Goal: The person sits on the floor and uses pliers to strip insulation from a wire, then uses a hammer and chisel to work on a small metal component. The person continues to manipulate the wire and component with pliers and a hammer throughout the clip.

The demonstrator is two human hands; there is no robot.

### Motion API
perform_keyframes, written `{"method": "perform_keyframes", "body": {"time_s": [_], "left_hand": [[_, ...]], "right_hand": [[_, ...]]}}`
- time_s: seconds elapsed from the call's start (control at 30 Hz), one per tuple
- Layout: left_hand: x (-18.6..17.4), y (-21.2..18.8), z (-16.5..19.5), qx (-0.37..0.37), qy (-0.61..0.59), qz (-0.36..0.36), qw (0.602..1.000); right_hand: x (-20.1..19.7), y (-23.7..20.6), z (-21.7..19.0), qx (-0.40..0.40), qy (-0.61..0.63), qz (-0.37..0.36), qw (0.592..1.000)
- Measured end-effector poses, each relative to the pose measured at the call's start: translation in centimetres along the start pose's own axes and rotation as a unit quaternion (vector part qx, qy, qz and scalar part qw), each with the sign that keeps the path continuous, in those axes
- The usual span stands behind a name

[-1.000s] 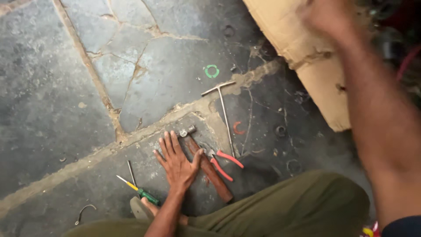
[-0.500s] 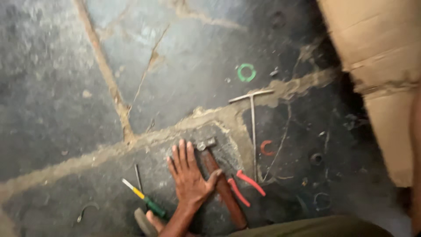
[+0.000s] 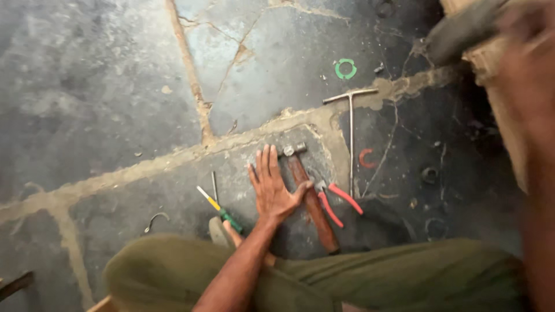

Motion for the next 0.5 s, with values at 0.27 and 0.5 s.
{"method": "perform_keyframes", "body": {"time_s": [0.27,0.5], "left_hand": [[-4.3,-0.4,1.0,-0.007,-0.212,0.103,0.972],[-8.5,-5.1,2.1,0.195,-0.351,-0.247,0.882]], "right_hand": [[3.3,-16.7,-19.7,-0.057,0.262,-0.053,0.962],[3.6,-19.8,-26.2,-0.079,0.326,-0.08,0.939]]}}
Point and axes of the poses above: each hand's wrist, its own y-axis towards the middle knuckle, its own x-axis out of the palm, z = x × y, the point moved 4 cm from there along y, towards the middle knuckle, and after that the axes turned 10 degrees about -z, right-handed, at the moved point
